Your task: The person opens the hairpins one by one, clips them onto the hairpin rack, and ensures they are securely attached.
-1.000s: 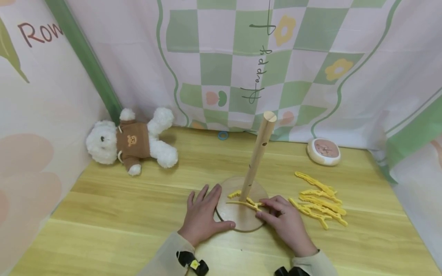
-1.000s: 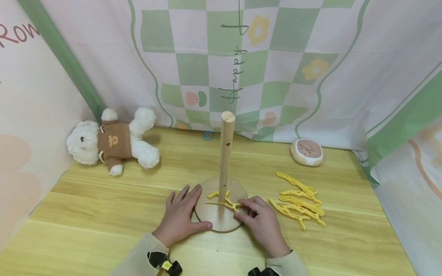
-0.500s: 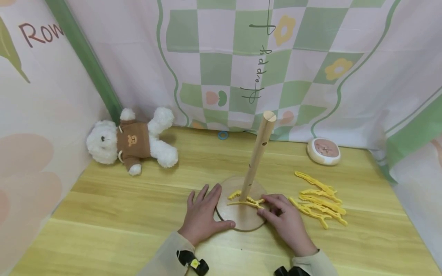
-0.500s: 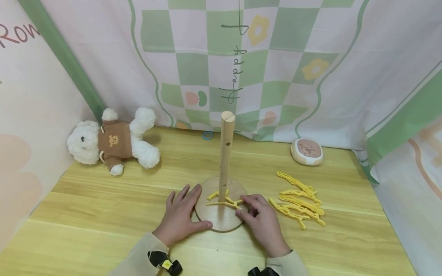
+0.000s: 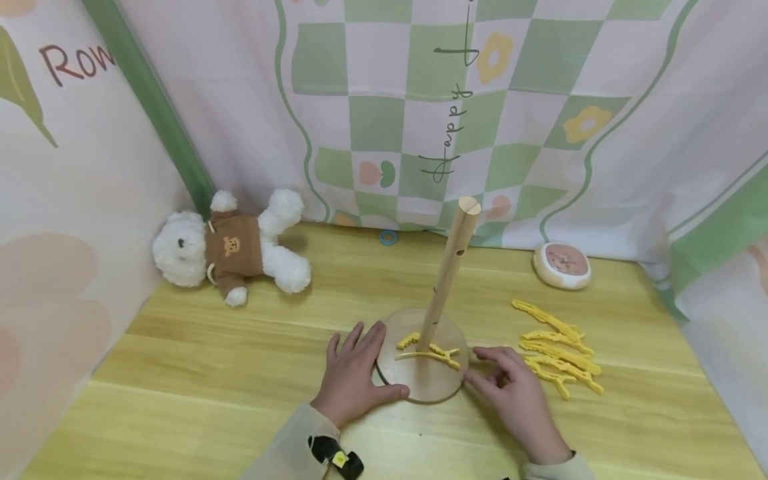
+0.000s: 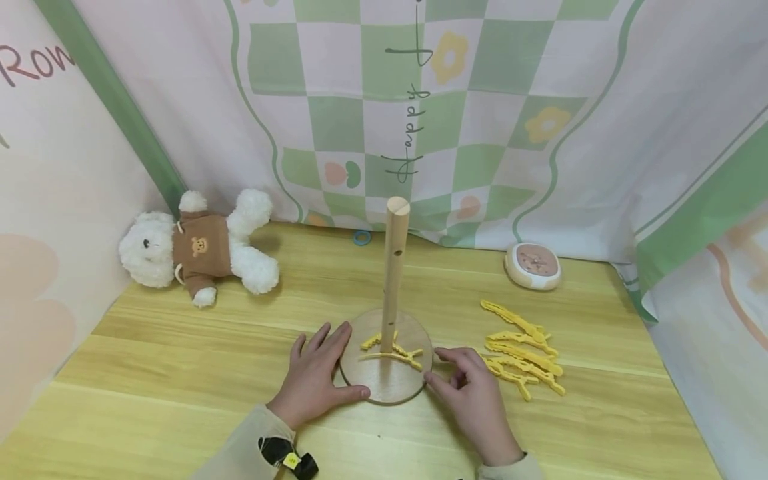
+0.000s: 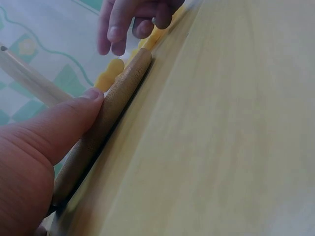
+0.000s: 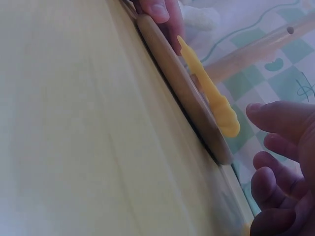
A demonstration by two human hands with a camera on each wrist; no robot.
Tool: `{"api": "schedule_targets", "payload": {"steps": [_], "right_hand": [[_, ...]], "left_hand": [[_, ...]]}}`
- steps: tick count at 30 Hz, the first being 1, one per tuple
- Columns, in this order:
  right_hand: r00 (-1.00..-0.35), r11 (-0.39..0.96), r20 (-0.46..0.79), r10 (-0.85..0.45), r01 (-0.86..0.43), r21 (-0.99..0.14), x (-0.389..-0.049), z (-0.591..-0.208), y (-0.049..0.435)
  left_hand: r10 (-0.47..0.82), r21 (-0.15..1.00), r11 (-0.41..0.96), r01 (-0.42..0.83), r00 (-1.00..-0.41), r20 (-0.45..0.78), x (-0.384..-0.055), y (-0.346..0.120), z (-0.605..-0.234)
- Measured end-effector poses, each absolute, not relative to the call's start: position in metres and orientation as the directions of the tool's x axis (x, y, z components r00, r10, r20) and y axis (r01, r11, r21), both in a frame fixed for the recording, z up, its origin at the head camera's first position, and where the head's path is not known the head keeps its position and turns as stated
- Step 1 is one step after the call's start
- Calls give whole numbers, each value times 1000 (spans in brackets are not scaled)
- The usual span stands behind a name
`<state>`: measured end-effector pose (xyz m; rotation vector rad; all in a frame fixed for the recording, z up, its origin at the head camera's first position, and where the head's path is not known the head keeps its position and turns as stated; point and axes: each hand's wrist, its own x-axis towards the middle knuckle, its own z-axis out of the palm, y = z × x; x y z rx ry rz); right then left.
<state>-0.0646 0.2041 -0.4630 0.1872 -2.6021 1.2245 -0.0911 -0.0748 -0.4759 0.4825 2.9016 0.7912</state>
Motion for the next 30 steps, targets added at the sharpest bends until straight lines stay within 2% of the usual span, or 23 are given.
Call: {"api": "schedule_targets", "payload": {"steps": [15, 30], "right_hand": [[-953, 653, 302, 24, -214, -727, -51, -458, 221], [-962, 706, 251, 109, -103, -700, -32, -456, 248]], "left_hand": [[329, 506, 814, 285, -944, 2, -91, -75, -477], [330, 515, 808, 288, -944, 10, -91, -76, -479]]}}
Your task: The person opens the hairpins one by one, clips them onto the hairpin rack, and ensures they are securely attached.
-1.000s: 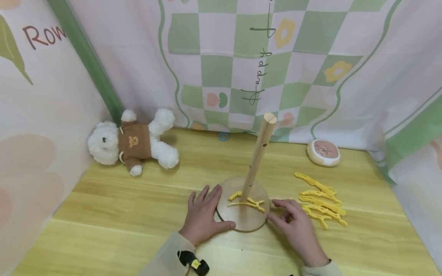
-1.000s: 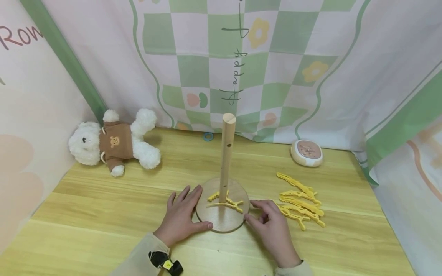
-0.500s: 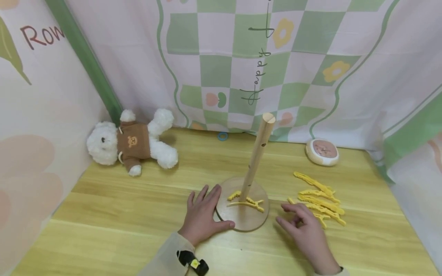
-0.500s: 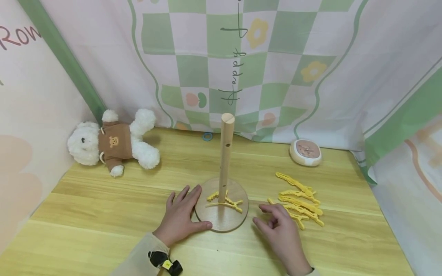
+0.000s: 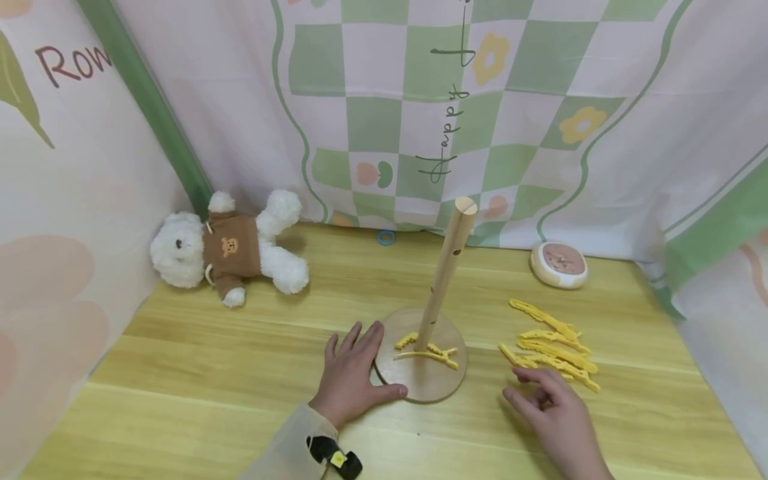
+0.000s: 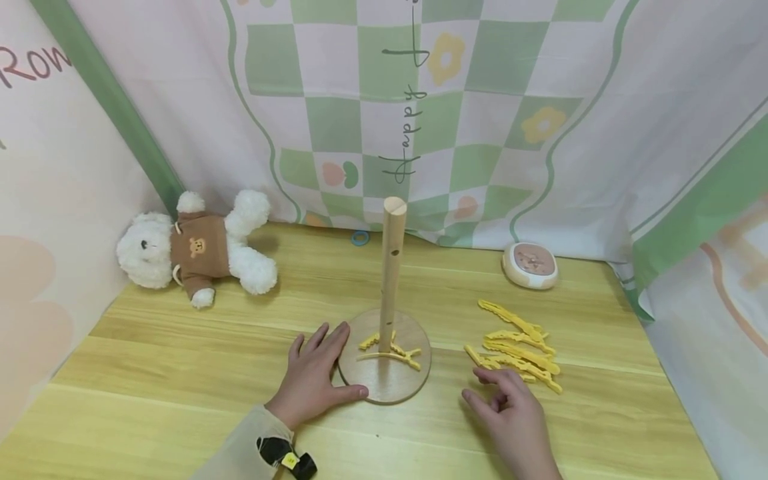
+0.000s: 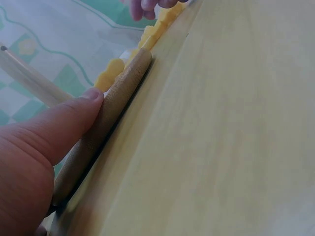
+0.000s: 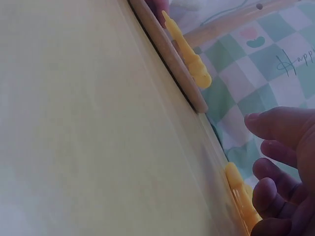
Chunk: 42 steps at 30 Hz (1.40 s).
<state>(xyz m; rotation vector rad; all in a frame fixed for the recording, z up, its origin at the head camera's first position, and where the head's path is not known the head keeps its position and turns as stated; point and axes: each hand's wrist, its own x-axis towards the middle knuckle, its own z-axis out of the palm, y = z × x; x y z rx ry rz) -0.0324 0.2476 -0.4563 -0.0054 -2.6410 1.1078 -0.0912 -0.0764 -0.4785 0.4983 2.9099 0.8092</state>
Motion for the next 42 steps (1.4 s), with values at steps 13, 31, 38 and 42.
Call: {"api": "schedule_targets", "payload": {"steps": [13, 31, 38, 42], "right_hand": [[-955, 780, 241, 175, -16, -626, -28, -459, 275], [-981, 847, 125, 149, 61, -529, -26, -453, 304], [-981, 825, 132, 145, 46, -564, -25, -452, 307], [-992, 843, 102, 72, 6, -538, -26, -453, 313]], "left_hand": [[332, 517, 804, 295, -943, 21, -90, -76, -477], [328, 524, 804, 280, -945, 1, -91, -75, -476], [333, 524, 804, 281, -943, -5, -92, -75, -477], [330, 522, 806, 280, -944, -3, -92, -76, -477]]}}
